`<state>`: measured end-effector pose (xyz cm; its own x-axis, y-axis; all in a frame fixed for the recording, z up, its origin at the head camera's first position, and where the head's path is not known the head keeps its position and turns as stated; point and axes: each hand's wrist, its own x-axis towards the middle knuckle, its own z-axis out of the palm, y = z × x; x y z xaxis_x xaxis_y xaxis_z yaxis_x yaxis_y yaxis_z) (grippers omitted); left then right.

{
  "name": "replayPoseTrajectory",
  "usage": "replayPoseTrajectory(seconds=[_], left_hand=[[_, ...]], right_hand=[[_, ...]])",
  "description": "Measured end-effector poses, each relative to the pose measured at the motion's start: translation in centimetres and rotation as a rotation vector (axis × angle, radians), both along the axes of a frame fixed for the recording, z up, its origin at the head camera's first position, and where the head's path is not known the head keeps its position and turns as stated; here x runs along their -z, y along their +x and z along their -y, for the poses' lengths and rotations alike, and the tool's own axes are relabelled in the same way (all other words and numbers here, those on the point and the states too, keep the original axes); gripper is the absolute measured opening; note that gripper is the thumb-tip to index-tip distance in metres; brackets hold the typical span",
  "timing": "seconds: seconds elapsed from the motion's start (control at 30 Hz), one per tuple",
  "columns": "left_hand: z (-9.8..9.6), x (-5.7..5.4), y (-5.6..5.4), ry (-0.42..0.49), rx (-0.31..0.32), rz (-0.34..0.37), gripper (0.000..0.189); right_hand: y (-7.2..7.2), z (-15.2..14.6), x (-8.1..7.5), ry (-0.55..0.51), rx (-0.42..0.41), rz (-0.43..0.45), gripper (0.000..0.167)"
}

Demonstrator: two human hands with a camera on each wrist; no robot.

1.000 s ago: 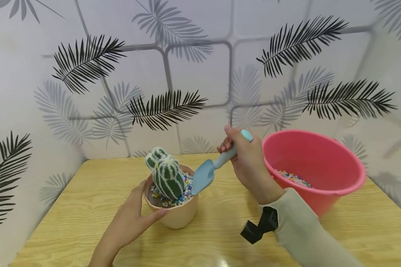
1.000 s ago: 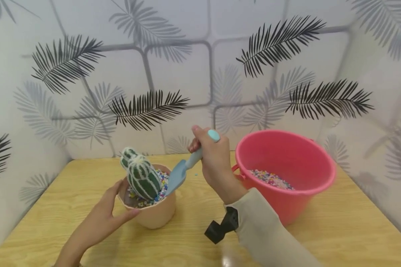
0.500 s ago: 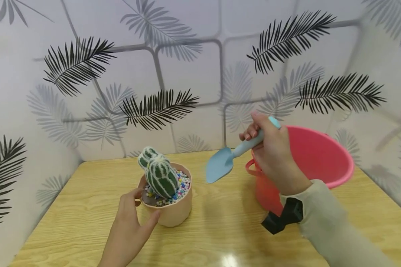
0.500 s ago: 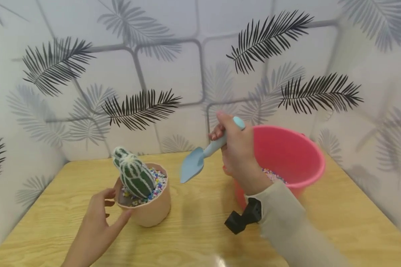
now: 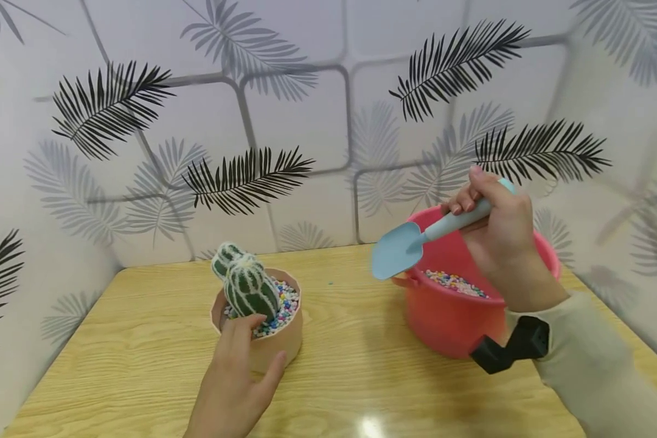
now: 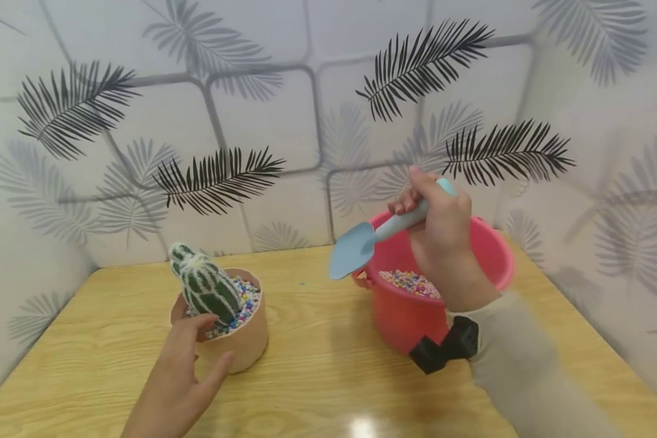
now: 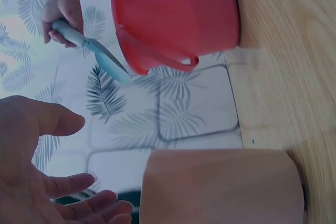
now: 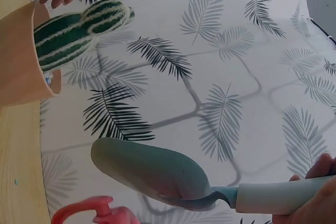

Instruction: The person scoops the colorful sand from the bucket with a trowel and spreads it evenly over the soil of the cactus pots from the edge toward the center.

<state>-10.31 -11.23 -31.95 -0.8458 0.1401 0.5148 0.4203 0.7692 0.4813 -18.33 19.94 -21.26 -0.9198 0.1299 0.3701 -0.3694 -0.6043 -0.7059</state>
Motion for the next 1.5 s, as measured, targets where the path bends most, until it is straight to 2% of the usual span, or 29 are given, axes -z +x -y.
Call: replayPoseTrajectory(seconds=[0.13,0.33,0.43,0.6,0.77,1.0,1.17,1.33,1.5], left_hand=[[-1.1,-0.4,-0.2,0.011,0.064,0.025,0.046],[-3.0,-1.2,-1.0,0.058,0.141,0.114,0.045],[-3.9,-1.6,-1.6,0.068,0.169,0.133,0.045],[-5.6,-2.1,-2.6,0.078,0.215,0.156,0.047],[-7.3,-2.3,-4.4,0.084,0.286,0.148,0.048],[-9.8,-2.5,-6.5,0.131,0.326,0.202,0.059],[-11.7,-2.5,-7.9,0.157,0.37,0.231,0.068],[-13.2,-1.9,-9.0,0.222,0.418,0.273,0.073],[-14.3,-1.1,-9.7,0.284,0.437,0.292,0.077]], right_hand=[[-0.3,-1.5,-0.3,-0.028,-0.043,0.001,0.037],[-0.8,-3.9,-0.8,-0.153,-0.083,0.001,0.038],[-0.8,-4.9,-0.8,-0.183,-0.08,-0.002,0.039],[-0.8,-6.3,-0.7,-0.172,-0.051,0.0,0.038],[-1.2,-7.5,-0.7,-0.168,-0.009,0.006,0.037],[-3.0,-8.5,0.2,-0.121,0.019,0.155,0.034],[-4.1,-9.9,1.3,-0.051,-0.01,0.214,0.033],[-5.0,-10.6,2.5,0.085,-0.064,0.219,0.03],[-5.2,-10.1,3.9,0.264,0.009,0.229,0.03]])
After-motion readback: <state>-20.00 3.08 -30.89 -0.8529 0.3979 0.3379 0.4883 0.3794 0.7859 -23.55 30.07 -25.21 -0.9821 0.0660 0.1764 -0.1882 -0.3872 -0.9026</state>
